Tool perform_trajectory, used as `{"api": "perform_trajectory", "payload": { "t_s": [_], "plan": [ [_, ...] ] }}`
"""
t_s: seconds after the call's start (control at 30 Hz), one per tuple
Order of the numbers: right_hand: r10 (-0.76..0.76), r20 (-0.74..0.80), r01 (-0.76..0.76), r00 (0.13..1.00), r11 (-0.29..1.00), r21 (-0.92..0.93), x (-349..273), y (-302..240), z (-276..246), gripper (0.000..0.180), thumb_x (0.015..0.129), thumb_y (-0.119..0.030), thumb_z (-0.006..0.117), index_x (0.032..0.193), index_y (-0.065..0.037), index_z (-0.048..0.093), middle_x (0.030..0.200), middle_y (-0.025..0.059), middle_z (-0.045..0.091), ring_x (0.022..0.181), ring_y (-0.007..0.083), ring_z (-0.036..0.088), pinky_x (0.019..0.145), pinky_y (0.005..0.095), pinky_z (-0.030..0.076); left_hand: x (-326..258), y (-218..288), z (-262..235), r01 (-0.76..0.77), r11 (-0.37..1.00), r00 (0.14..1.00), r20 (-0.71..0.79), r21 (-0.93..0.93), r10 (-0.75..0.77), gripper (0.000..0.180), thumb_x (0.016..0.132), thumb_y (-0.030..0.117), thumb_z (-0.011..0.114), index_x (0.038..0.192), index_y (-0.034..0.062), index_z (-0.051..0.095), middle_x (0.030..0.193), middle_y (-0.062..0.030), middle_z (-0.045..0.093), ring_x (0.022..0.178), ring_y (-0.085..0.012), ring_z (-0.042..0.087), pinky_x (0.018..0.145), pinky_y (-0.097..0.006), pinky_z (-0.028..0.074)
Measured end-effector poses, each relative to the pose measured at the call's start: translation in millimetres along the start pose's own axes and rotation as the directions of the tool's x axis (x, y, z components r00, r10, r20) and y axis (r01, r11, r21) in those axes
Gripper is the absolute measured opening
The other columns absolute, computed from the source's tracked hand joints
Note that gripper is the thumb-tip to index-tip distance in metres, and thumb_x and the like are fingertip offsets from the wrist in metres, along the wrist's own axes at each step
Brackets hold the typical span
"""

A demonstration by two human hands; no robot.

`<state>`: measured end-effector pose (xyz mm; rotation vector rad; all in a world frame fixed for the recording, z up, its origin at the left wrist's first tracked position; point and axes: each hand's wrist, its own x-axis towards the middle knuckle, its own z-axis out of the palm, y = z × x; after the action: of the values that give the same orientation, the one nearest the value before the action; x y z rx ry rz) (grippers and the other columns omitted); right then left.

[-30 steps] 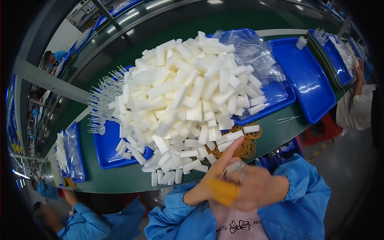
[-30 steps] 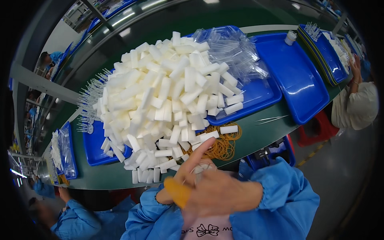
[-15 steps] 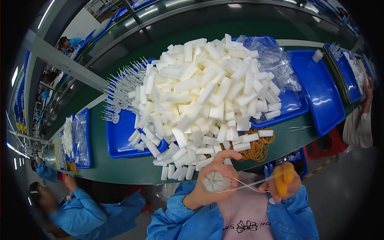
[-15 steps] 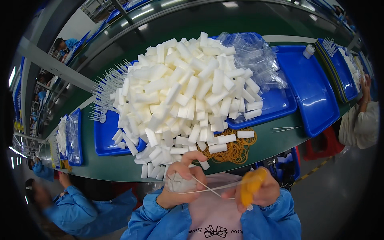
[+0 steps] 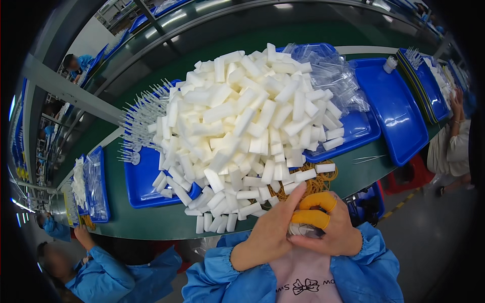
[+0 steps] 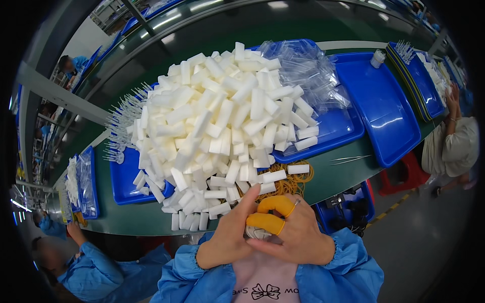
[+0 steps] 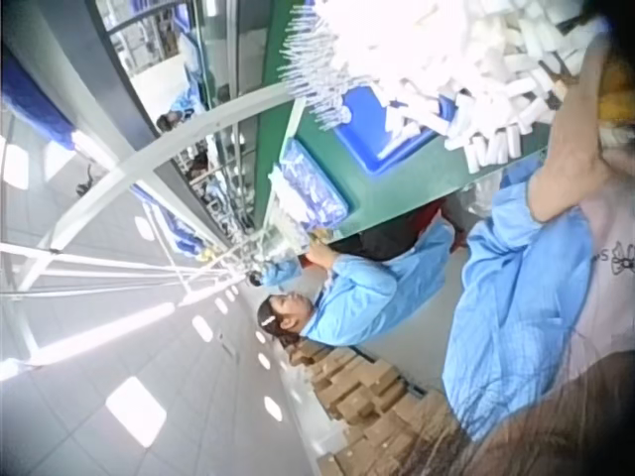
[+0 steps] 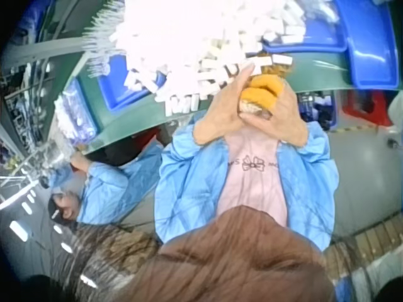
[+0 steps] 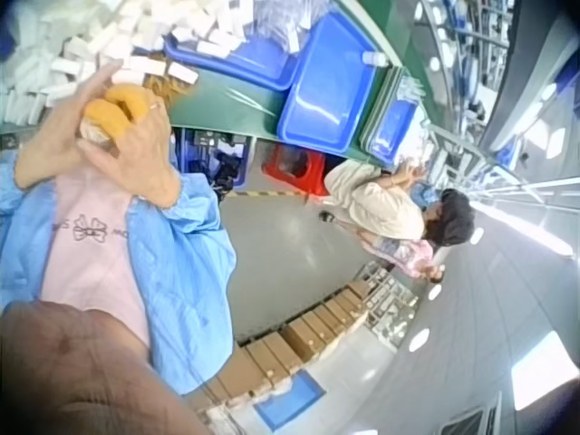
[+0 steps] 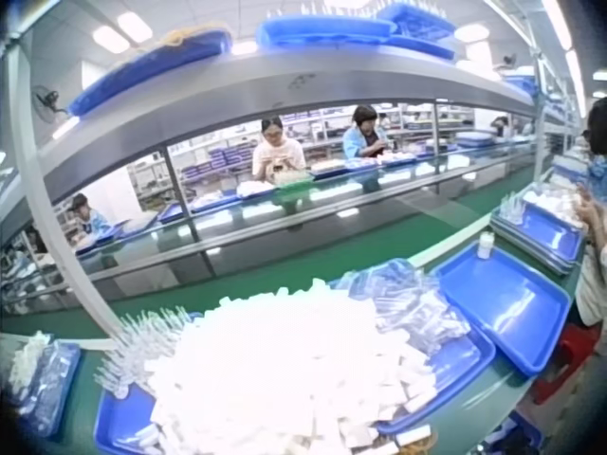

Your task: The person assembles small white cylindrical components by inserting them into a clear plastic holder. They use a yellow rubber band to secure the bundle and then use scissors to trim the excess band. The process is repeated for multiple units on a factory assembly line.

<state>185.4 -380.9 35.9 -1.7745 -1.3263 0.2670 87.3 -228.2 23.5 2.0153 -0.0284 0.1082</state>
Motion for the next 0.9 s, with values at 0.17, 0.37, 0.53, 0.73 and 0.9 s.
{"api": "perform_trajectory", "payload": {
  "t_s": [0.17, 0.37, 0.53, 0.73, 0.9],
  "plan": [
    [0.342, -0.047, -0.2, 0.939, 0.651, 0.732, -13, 18, -23, 0.053, 0.065, -0.007, 0.075, 0.115, 0.001, 0.057, 0.105, 0.0072, 0.054, 0.085, 0.0136, 0.053, 0.074, 0.028, 0.045, -1, -14, -5, 0.139, 0.706, 0.983, 0.183, -0.695, -0.013, 0.089, 0.08, 0.04, 0.069, 0.144, 0.0043, 0.018, 0.105, -0.0116, 0.052, 0.088, -0.0209, 0.058, 0.073, -0.032, 0.045],
    [0.327, -0.518, -0.478, 0.79, 0.858, -0.189, -34, 80, -62, 0.019, 0.079, -0.005, 0.063, 0.098, -0.002, 0.064, 0.091, 0.011, 0.06, 0.075, 0.0212, 0.056, 0.067, 0.0299, 0.045, 2, -6, -6, 0.323, 0.356, 0.946, 0.313, -0.877, -0.089, 0.089, 0.084, 0.052, 0.059, 0.145, 0.0046, 0.015, 0.102, -0.0107, 0.052, 0.084, -0.0191, 0.057, 0.067, -0.03, 0.044],
    [0.214, -0.545, -0.54, 0.811, 0.632, -0.556, -63, 119, -60, 0.018, 0.079, -0.01, 0.066, 0.096, -0.002, 0.062, 0.096, 0.0144, 0.057, 0.08, 0.0301, 0.056, 0.067, 0.0376, 0.045, 4, -9, -7, 0.355, 0.118, 0.935, 0.355, -0.928, -0.016, 0.078, 0.088, 0.03, 0.059, 0.147, 0.0094, 0.012, 0.109, -0.0097, 0.049, 0.088, -0.0179, 0.053, 0.072, -0.03, 0.042],
    [0.147, -0.572, -0.49, 0.807, 0.709, -0.508, -61, 119, -59, 0.014, 0.082, -0.008, 0.063, 0.094, -0.002, 0.06, 0.088, 0.0131, 0.058, 0.074, 0.0282, 0.056, 0.063, 0.0358, 0.044, 6, -14, -9, 0.413, 0.016, 0.911, 0.412, -0.911, -0.02, 0.084, 0.076, 0.014, 0.061, 0.147, 0.0084, 0.016, 0.112, -0.01, 0.05, 0.086, -0.0188, 0.054, 0.072, -0.031, 0.043],
    [0.227, -0.744, -0.59, 0.628, 0.763, -0.264, -68, 113, -67, 0.026, 0.088, -0.007, 0.058, 0.114, -0.002, 0.056, 0.082, 0.0089, 0.059, 0.067, 0.017, 0.056, 0.06, 0.0283, 0.043, 6, -16, -7, 0.422, 0.116, 0.906, 0.414, -0.899, -0.086, 0.077, 0.072, 0.01, 0.061, 0.141, 0.0067, 0.027, 0.111, -0.0087, 0.05, 0.087, -0.0174, 0.054, 0.072, -0.03, 0.043]
  ]
}}
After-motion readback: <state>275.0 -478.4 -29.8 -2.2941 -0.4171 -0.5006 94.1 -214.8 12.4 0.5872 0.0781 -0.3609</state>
